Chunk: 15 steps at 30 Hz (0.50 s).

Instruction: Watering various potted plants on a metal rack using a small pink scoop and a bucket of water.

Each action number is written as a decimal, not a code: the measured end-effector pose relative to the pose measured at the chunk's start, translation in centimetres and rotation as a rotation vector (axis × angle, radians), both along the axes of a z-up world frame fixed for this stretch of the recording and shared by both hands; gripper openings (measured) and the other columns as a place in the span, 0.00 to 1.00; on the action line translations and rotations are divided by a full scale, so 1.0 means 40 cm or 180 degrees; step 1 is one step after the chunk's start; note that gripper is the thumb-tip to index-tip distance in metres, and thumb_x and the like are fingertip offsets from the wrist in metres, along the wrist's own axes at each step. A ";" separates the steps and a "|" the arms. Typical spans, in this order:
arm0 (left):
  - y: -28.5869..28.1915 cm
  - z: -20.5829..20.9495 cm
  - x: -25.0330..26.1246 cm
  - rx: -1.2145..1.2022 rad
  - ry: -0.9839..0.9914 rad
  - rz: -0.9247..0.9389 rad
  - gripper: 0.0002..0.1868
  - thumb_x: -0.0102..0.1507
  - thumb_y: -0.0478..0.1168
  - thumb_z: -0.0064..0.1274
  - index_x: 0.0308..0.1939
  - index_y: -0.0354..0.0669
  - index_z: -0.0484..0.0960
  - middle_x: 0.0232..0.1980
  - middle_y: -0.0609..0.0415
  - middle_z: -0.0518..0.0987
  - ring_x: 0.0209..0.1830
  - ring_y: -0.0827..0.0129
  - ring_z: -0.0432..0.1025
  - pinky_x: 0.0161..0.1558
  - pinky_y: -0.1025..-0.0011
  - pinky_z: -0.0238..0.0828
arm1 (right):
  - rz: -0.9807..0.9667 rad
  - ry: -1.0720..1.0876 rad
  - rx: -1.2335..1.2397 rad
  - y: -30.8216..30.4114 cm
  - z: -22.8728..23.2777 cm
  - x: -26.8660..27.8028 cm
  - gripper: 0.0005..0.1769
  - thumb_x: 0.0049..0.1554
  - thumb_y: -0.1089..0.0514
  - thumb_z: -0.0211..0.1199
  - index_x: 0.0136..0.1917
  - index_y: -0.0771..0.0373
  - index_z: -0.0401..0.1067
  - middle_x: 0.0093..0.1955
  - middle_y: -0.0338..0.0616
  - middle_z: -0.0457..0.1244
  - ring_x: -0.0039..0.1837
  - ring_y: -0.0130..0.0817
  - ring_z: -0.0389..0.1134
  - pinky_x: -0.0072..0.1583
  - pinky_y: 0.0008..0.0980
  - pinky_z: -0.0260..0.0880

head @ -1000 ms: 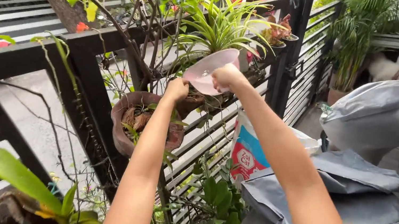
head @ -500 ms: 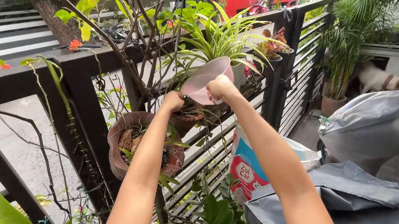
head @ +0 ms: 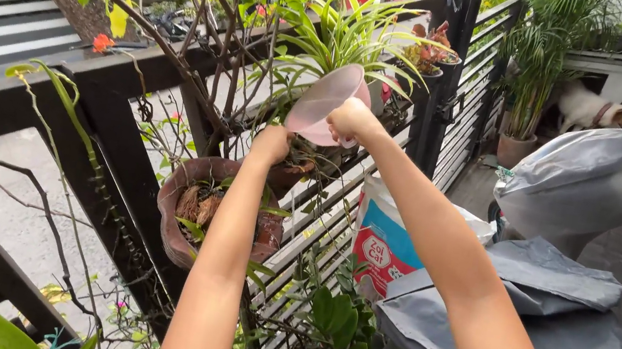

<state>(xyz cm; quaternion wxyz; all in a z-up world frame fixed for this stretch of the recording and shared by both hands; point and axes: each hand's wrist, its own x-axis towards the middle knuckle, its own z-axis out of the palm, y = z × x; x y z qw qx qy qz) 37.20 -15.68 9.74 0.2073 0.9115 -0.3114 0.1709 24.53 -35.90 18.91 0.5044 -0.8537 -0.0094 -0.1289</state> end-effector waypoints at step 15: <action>-0.069 0.019 -0.150 -0.1027 -0.0114 -0.0345 0.12 0.56 0.33 0.53 0.41 0.35 0.86 0.43 0.32 0.81 0.48 0.40 0.76 0.51 0.53 0.73 | -0.0015 0.0463 0.1271 -0.030 0.028 -0.289 0.10 0.61 0.58 0.60 0.43 0.69 0.71 0.33 0.43 0.64 0.31 0.27 0.64 0.31 0.29 0.66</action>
